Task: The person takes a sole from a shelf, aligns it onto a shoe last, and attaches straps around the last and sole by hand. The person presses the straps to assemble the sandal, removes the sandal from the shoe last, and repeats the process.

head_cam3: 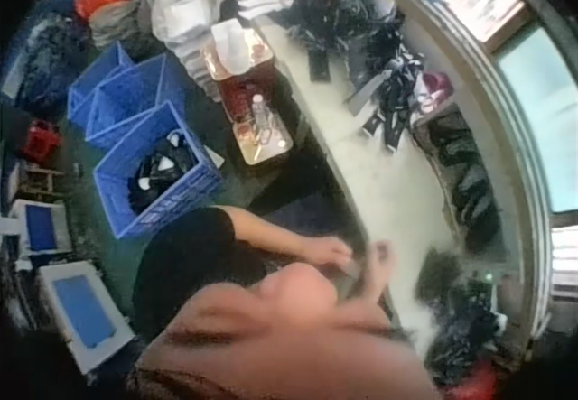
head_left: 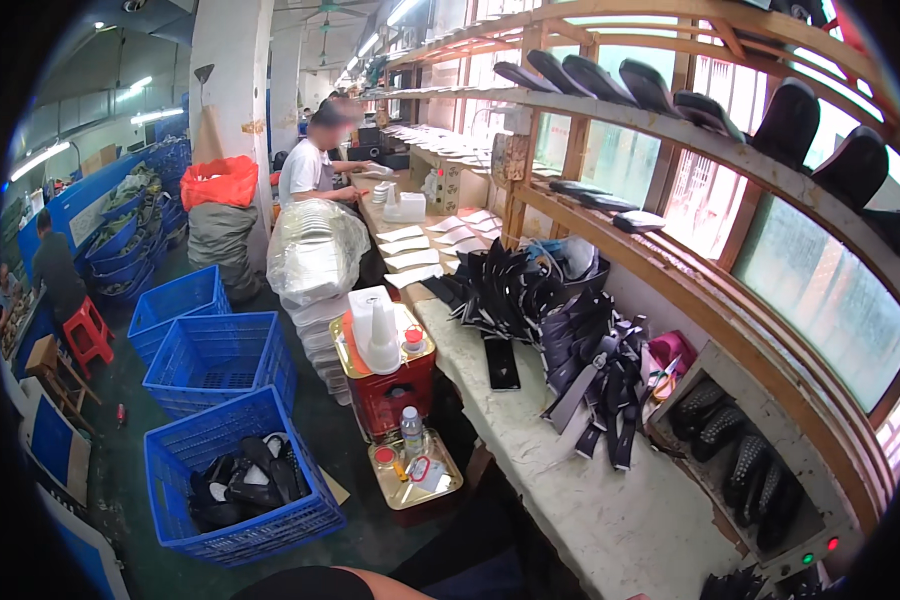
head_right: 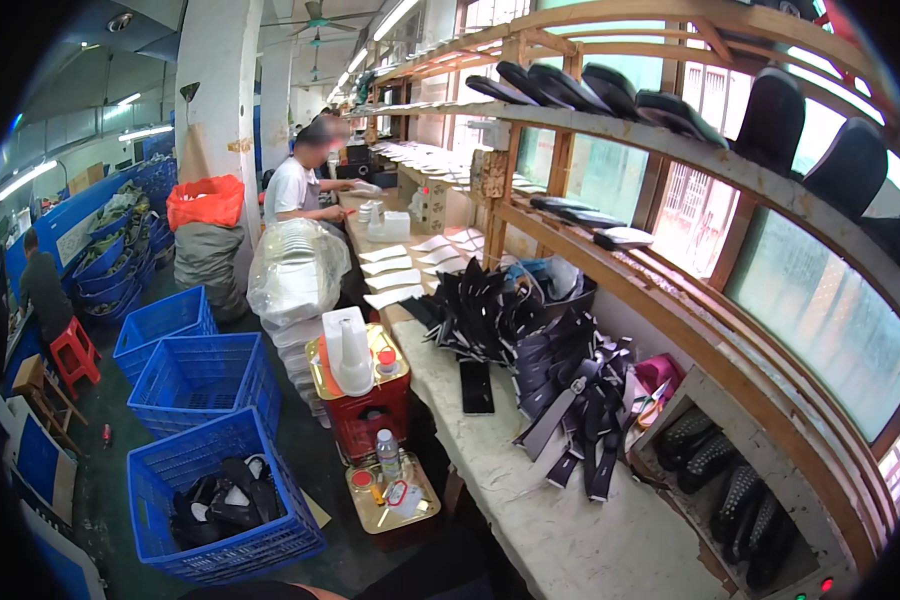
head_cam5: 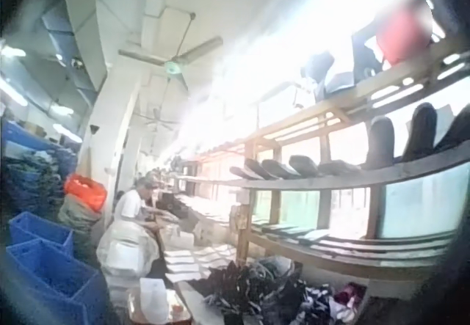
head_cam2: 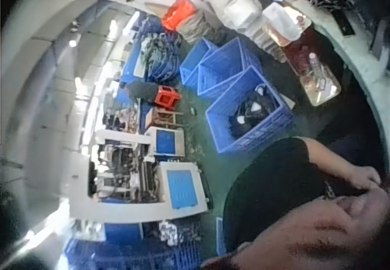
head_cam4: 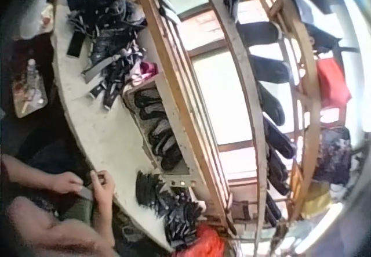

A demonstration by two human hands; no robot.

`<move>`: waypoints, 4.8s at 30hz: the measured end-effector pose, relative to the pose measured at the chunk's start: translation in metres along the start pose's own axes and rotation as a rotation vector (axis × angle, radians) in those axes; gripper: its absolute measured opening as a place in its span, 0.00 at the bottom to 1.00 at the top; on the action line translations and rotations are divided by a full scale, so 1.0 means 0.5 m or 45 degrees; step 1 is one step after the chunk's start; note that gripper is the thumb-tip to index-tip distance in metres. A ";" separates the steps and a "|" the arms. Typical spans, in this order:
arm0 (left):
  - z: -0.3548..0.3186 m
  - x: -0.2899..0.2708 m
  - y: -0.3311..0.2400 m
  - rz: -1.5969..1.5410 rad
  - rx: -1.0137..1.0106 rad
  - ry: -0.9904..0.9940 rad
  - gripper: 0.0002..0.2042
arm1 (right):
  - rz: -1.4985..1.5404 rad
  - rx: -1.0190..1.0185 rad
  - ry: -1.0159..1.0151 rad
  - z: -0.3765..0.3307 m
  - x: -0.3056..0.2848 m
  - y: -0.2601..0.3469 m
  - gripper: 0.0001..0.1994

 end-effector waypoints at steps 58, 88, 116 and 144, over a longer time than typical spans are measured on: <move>-0.016 -0.011 -0.018 0.033 0.219 -0.108 0.16 | 0.110 -0.140 -0.108 0.018 -0.001 -0.069 0.12; -0.012 -0.003 -0.003 0.058 0.191 -0.052 0.18 | -0.055 -0.283 -0.087 0.022 -0.008 -0.058 0.11; -0.035 0.011 -0.091 0.364 0.458 -0.123 0.18 | -0.071 -0.155 -0.177 0.000 -0.026 -0.072 0.16; -0.004 0.027 0.018 -0.222 0.122 0.128 0.13 | 0.323 -0.457 0.000 0.010 0.007 -0.021 0.12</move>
Point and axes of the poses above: each hand's wrist, its own z-axis towards the middle knuckle, its own x-axis out of the palm, y = z × x, the point moved 9 cm from there along z, towards the middle knuckle, and after that the axes turned 11 degrees about -x, right-handed, at the moved point
